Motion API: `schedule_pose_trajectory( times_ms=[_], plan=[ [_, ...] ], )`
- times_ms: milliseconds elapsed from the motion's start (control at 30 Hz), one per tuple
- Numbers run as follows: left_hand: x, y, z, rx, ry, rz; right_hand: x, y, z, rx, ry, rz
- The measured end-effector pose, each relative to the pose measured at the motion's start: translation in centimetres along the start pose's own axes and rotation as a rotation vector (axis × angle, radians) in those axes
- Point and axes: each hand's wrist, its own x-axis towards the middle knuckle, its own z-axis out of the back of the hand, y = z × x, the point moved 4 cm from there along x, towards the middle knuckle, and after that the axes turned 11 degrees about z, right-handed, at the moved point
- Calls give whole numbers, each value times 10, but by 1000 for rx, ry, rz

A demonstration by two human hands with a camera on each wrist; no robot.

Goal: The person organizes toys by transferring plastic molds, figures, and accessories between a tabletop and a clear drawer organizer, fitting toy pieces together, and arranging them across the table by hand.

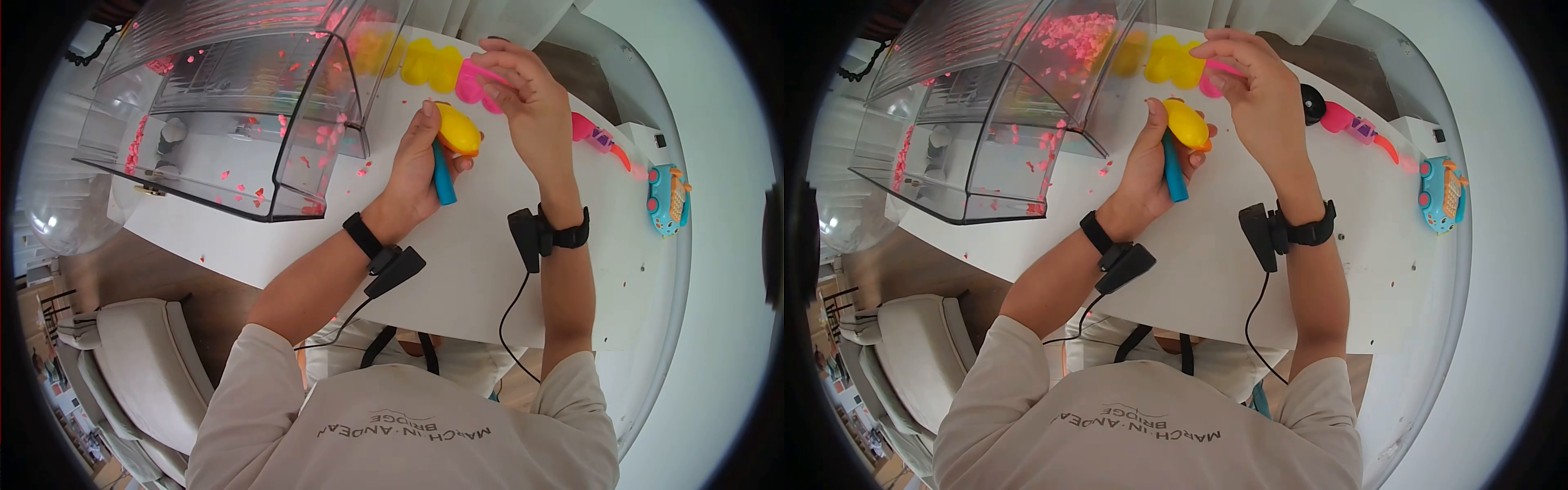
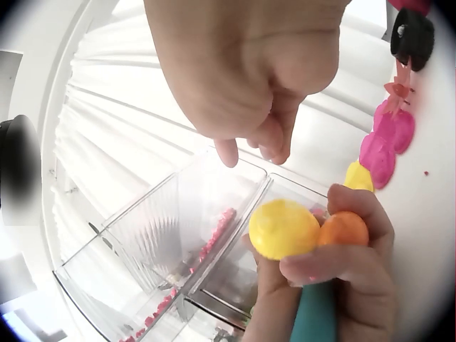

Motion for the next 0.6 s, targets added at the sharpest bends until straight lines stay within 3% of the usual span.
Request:
schedule_pose_trajectory(
  times_ms=[200,400,533,600],
  plan=[
    [2,2,4,34,-62,1,-3,-15,7,323,-176,-186],
    [2,3,1,14,-49,16,-3,-12,1,583,-180,-182],
    [4,2,3,24,-22,17,-7,-20,0,570,-170,-171],
    [4,1,2,40,-30,-1,-11,-26,-3,486,-78,-168]
  ],
)
